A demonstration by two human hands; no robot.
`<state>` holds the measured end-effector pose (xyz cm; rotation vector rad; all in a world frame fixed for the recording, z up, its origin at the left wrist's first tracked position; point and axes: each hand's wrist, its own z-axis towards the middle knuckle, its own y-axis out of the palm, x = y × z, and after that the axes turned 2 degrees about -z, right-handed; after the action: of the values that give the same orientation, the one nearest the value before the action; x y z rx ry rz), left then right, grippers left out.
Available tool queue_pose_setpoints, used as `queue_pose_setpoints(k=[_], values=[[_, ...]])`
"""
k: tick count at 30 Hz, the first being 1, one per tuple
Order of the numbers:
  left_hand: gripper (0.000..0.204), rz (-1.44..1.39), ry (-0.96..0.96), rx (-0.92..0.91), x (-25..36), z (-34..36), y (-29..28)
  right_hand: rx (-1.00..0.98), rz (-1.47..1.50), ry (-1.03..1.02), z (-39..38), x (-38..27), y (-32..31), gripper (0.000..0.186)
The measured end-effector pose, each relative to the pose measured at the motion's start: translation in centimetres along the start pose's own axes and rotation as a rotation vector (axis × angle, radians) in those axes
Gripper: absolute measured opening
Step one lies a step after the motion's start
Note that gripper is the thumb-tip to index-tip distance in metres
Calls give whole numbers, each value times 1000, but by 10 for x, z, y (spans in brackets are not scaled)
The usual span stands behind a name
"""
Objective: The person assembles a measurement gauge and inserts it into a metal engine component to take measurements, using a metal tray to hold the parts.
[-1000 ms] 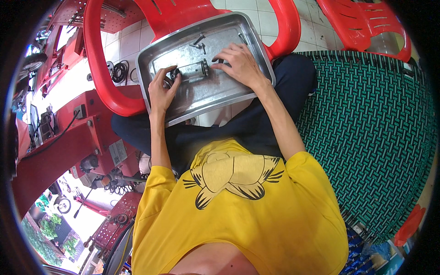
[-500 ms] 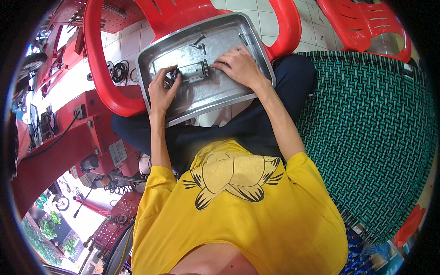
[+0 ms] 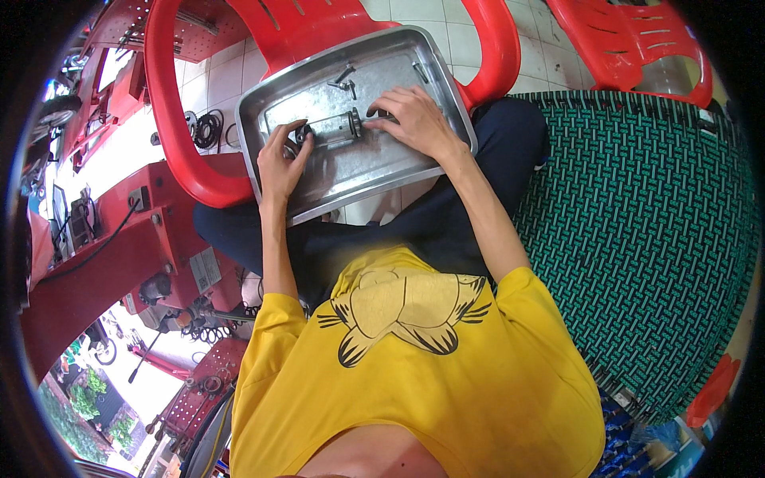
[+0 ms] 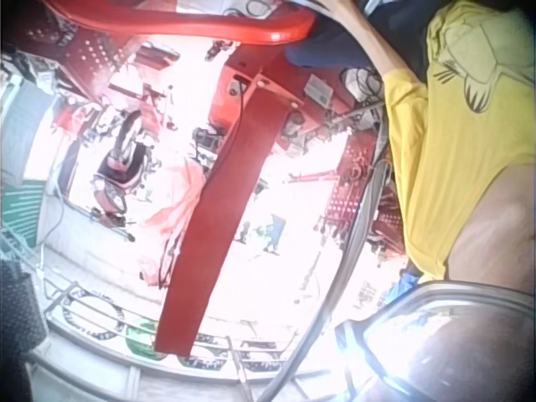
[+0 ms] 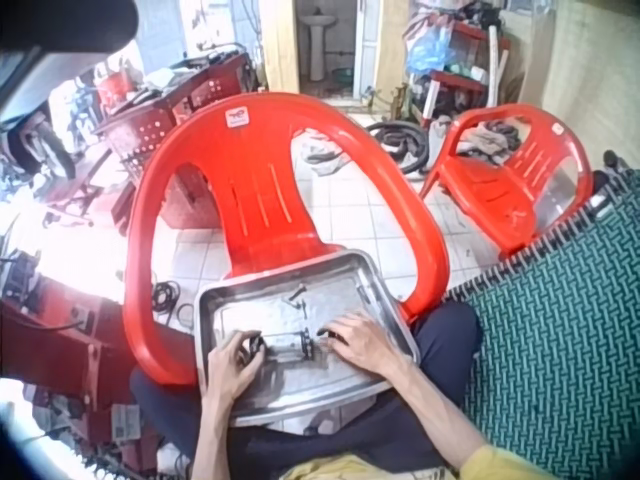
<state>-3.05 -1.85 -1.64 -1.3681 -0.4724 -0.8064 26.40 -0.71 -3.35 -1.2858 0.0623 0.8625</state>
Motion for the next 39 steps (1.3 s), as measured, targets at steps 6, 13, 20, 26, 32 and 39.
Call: queue_pose_setpoints(k=[6, 13, 20, 26, 32, 39], values=[[29, 1, -8, -5, 1, 0, 0, -128, 29, 47, -2, 4, 3, 25], [29, 13, 9, -2, 1, 1, -1, -72, -6, 21, 1, -2, -6, 25], [29, 12, 2, -7, 1, 0, -2, 0, -19, 64, 0, -2, 0, 27], [29, 5, 11, 1, 2, 0, -2, -188, 3, 115, -2, 2, 2, 27], [29, 14, 3, -2, 2, 0, -1, -87, -15, 57, 0, -1, -3, 25], [29, 13, -1, -1, 3, 0, -1, -36, 6, 34, 2, -5, -7, 25]])
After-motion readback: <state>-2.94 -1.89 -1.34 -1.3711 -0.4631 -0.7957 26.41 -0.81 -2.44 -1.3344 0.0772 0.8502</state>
